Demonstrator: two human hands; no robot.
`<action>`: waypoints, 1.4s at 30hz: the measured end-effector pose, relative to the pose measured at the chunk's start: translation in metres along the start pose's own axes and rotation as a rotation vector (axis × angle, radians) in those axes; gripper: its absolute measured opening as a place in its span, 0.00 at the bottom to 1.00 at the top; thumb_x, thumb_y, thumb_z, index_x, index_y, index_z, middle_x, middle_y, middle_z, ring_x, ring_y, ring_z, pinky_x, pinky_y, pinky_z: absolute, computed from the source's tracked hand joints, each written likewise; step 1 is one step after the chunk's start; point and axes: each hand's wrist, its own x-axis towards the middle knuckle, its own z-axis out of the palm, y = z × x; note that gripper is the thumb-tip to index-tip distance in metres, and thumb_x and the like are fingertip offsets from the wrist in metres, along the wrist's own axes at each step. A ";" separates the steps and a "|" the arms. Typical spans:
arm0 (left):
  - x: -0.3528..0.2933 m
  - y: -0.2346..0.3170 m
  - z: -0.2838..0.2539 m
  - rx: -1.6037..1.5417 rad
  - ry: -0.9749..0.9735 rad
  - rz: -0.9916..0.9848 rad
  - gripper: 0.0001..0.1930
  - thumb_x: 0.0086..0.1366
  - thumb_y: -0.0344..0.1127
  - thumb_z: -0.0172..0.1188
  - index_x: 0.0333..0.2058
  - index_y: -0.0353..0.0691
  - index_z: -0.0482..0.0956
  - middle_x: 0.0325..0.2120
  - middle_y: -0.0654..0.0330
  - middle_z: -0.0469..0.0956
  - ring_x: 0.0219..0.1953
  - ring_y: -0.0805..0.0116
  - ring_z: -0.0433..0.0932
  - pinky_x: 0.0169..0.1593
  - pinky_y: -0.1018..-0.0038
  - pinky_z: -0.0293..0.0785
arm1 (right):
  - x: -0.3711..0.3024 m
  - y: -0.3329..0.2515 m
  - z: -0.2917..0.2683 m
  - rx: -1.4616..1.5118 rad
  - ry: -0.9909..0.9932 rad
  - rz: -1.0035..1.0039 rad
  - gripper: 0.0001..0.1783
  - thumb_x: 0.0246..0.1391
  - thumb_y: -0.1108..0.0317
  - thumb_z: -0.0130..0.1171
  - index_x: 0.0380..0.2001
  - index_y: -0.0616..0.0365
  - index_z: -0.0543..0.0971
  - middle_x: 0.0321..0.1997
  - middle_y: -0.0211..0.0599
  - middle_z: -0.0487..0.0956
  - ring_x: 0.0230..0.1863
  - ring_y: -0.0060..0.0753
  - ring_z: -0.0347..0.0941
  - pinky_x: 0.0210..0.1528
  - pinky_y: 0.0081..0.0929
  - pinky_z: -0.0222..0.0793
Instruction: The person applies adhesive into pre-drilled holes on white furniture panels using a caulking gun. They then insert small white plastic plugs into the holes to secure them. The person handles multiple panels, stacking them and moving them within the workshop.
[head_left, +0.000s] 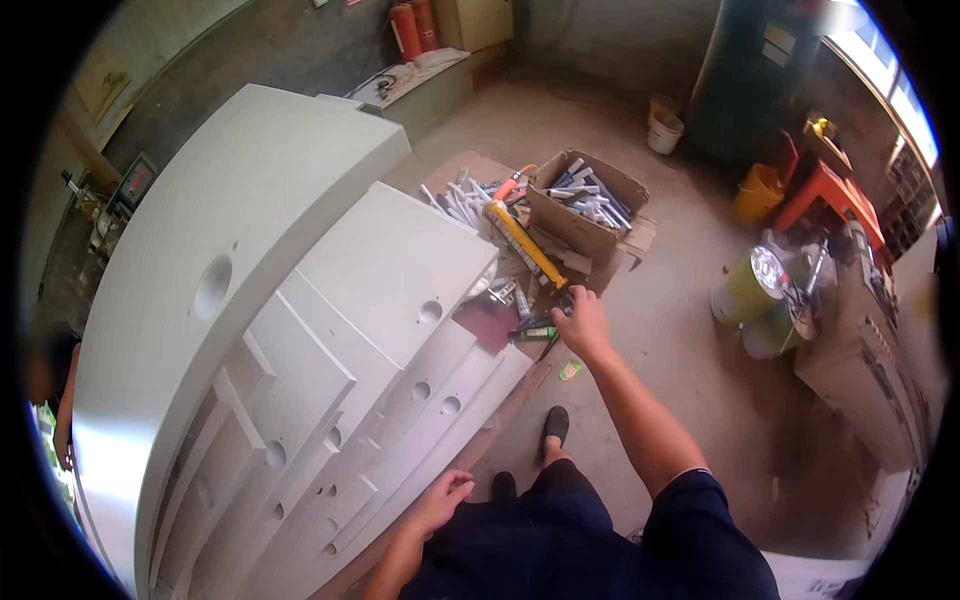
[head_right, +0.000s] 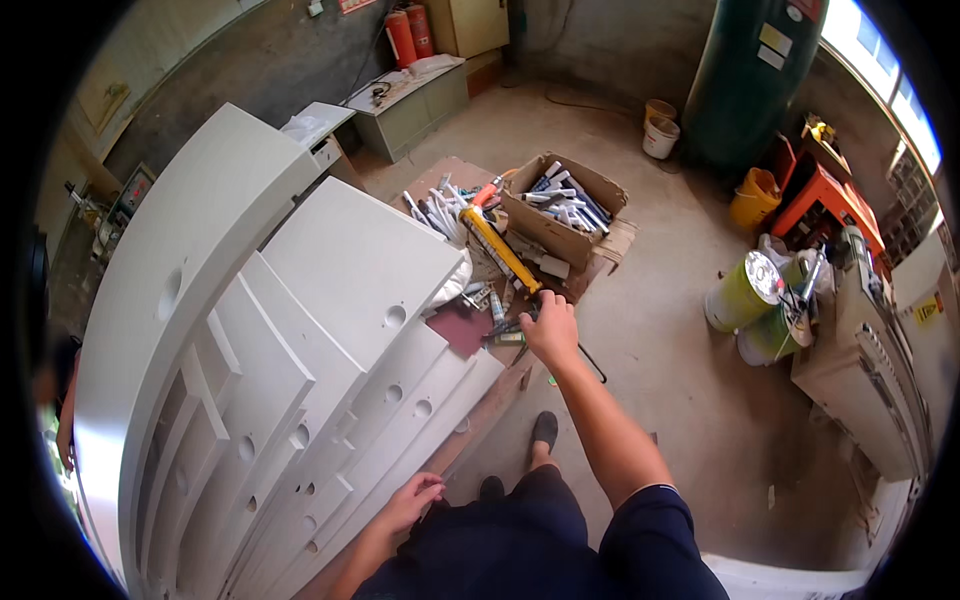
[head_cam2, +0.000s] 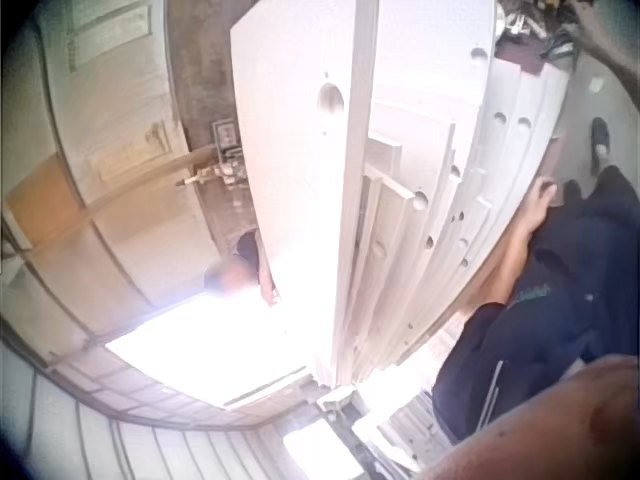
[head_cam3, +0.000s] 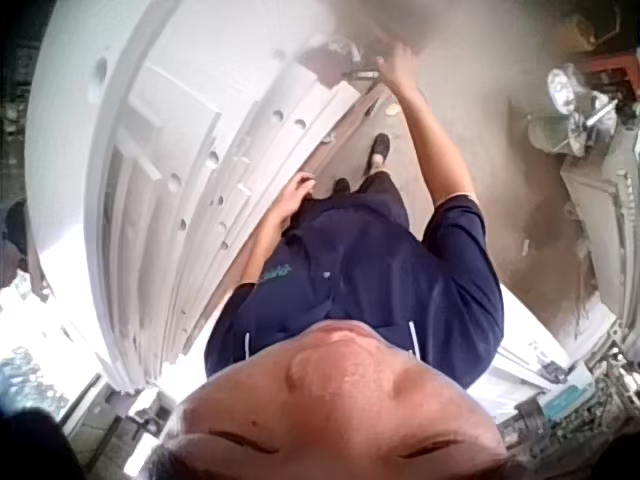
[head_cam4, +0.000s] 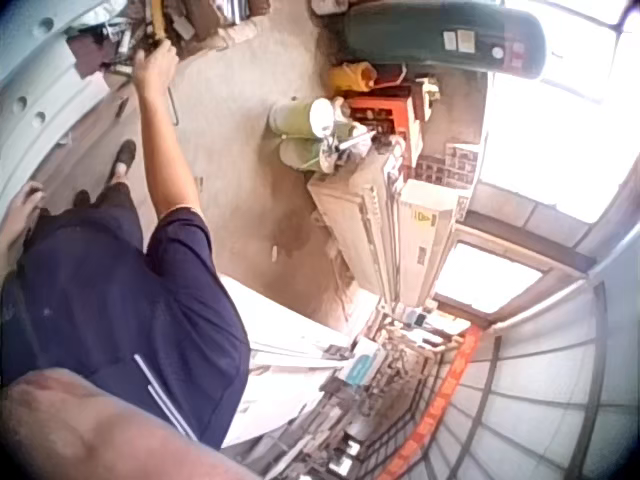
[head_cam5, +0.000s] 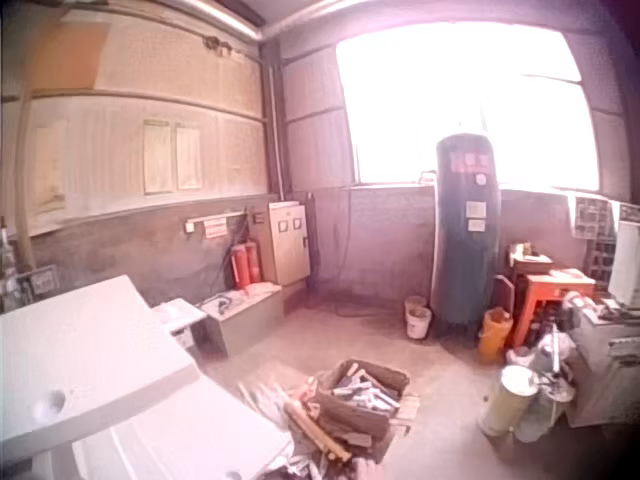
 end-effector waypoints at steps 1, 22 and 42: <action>0.001 -0.002 0.002 -0.040 0.055 -0.014 0.16 0.70 0.41 0.55 0.51 0.38 0.72 0.43 0.58 0.78 0.43 0.69 0.77 0.49 0.73 0.72 | 0.031 -0.006 0.012 -0.094 -0.075 0.020 0.30 0.46 0.57 0.66 0.50 0.60 0.70 0.49 0.47 0.75 0.53 0.51 0.69 0.53 0.43 0.69; 0.070 0.135 0.042 -0.198 -0.022 0.003 0.16 0.72 0.38 0.51 0.52 0.35 0.70 0.46 0.56 0.75 0.46 0.70 0.75 0.53 0.74 0.71 | 0.121 -0.017 -0.038 0.247 -0.256 -0.281 0.31 0.38 0.61 0.69 0.48 0.59 0.73 0.39 0.45 0.78 0.39 0.47 0.77 0.44 0.37 0.73; -0.113 0.083 0.273 0.139 -1.534 -0.035 0.43 0.55 0.57 0.67 0.61 0.39 0.59 0.53 0.53 0.70 0.54 0.57 0.74 0.51 0.57 0.76 | -0.550 -0.078 -0.268 0.443 0.435 0.639 0.35 0.40 0.63 0.69 0.54 0.60 0.73 0.42 0.45 0.79 0.42 0.40 0.77 0.46 0.32 0.73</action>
